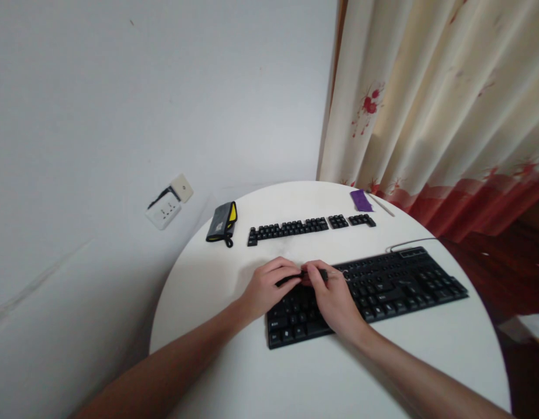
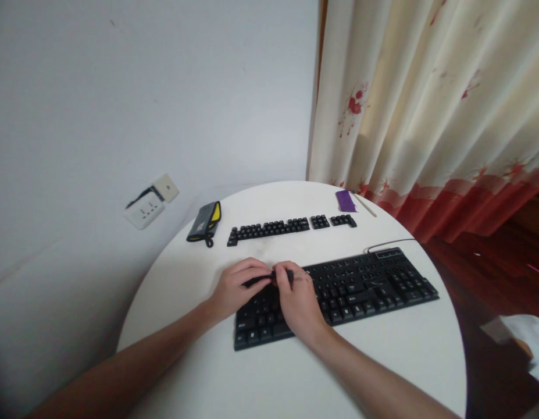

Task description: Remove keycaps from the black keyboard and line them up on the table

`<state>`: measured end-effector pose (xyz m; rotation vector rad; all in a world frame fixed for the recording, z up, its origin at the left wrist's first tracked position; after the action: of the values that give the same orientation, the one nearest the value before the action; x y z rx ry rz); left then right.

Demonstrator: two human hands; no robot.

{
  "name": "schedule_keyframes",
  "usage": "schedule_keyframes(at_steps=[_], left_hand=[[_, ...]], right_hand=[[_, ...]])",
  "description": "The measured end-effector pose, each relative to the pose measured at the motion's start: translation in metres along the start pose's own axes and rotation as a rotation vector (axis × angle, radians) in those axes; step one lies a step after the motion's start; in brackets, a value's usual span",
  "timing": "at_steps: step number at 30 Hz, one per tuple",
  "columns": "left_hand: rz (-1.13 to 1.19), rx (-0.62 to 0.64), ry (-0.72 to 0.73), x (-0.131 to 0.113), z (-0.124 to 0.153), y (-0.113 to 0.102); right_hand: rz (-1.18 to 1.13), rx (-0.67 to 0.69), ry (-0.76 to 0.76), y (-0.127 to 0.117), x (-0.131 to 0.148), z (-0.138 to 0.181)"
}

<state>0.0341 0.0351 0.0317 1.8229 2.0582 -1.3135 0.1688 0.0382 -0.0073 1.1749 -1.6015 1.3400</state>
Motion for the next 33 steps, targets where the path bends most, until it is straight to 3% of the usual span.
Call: schedule_keyframes(at_steps=[15, 33], left_hand=[[0.008, -0.022, 0.03, -0.002, 0.0, -0.001], [0.074, -0.031, -0.053, 0.001, -0.003, -0.007]], right_hand=[[-0.121, -0.004, 0.034, 0.005, -0.01, -0.001], [-0.156, 0.008, 0.033, 0.005, -0.008, 0.0]])
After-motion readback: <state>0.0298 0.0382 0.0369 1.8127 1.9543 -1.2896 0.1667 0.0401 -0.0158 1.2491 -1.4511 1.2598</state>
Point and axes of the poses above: each hand's wrist, its own z-axis away from the middle knuckle, its own y-axis out of the palm, x = y × z, the point moved 9 cm from there along -z, towards the middle knuckle, and after that the axes turned 9 degrees about z, right-handed, at the moved point
